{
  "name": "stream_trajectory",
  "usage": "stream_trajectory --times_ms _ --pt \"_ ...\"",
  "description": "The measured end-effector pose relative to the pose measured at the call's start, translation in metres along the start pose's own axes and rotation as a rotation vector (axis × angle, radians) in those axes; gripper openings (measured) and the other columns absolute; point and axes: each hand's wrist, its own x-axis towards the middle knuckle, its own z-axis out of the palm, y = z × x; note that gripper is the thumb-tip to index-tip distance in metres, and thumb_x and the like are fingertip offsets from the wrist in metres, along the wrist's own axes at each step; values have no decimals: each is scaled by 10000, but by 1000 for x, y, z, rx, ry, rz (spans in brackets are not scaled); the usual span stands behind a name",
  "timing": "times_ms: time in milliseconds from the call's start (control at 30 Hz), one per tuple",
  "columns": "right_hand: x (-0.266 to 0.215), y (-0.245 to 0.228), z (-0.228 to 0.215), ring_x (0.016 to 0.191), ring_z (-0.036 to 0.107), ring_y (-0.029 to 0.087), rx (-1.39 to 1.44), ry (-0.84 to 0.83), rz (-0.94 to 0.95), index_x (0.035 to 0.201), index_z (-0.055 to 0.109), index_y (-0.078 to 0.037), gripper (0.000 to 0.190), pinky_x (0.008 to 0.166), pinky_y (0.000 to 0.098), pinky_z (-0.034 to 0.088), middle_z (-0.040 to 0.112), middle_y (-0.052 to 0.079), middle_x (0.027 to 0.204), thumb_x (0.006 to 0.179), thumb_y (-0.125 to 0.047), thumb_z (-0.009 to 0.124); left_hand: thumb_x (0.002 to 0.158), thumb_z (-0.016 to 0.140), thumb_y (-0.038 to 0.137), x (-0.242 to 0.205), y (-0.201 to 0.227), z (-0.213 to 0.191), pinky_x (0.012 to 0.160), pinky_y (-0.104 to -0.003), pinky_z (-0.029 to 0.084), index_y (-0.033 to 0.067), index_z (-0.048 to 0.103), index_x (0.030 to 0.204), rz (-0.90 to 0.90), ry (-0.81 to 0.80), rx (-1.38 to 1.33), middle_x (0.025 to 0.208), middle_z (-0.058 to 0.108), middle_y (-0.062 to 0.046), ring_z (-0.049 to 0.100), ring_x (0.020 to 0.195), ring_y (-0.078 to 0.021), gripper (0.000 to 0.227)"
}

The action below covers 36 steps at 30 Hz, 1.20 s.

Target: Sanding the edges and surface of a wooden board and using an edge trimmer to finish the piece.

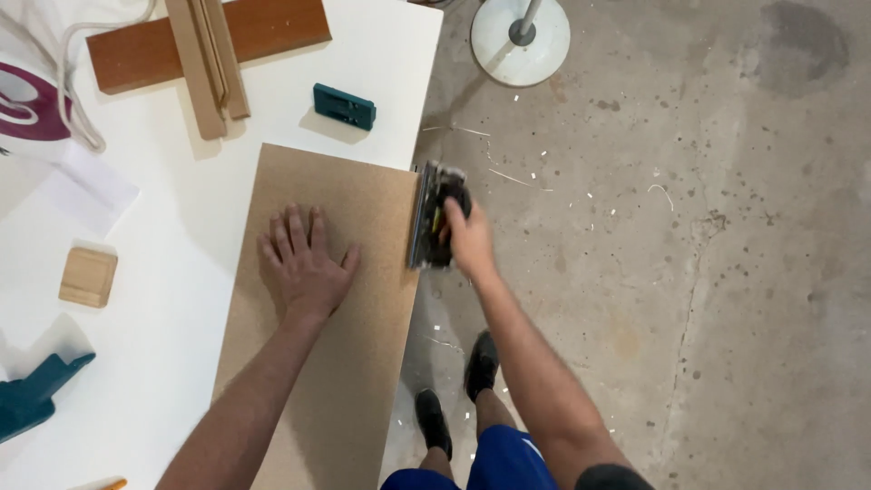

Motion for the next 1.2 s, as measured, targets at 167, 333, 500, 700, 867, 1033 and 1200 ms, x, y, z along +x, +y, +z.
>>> stream_trajectory --times_ms 167,333,500,700,867,1033,1200 --pt "-82 0 14 717 719 297 -236 51 85 1002 639 -58 362 629 436 553 711 146 703 1021 -415 585 961 527 592 -2 0 0 1234 -694 54 117 323 1622 0 6 23 1675 216 -224 135 1566 -466 839" --pt "5 -17 12 896 725 374 -477 88 -19 1102 668 -32 416 703 484 581 737 204 923 1031 -426 553 973 511 600 -2 1 -3 1228 -697 54 111 338 1620 10 7 17 1676 230 -228 143 1568 -465 830" --pt "-65 -42 30 978 727 374 -585 85 -18 1169 662 -24 449 753 491 604 731 202 985 1044 -422 496 975 545 579 -2 0 -5 1220 -703 72 102 356 1607 18 39 -18 1659 256 -241 176 1556 -475 814" --pt "-60 -24 32 908 735 477 -861 -106 62 1088 606 -8 542 714 572 580 731 298 922 1015 -523 457 963 563 580 -7 0 -2 1210 -717 71 107 364 1608 14 49 -26 1646 272 -241 183 1550 -487 824" --pt "-53 -73 42 949 737 444 -812 43 -58 1106 637 -1 477 737 547 592 730 260 953 1032 -442 471 998 563 542 -1 -4 -1 1210 -715 79 98 408 1593 18 96 -31 1633 300 -234 200 1546 -478 759" --pt "-162 -22 48 804 734 482 -890 -180 -54 1016 616 -19 459 646 572 562 721 276 824 1026 -461 491 1019 522 494 1 -2 -5 1216 -713 80 103 391 1602 11 84 -34 1647 289 -236 191 1556 -475 714" --pt "8 -59 39 896 738 469 -932 111 -227 1044 618 -22 470 723 570 585 730 264 892 1018 -476 496 1033 509 480 -10 -5 -5 1217 -701 96 109 402 1600 11 87 -13 1639 310 -235 213 1551 -470 686"
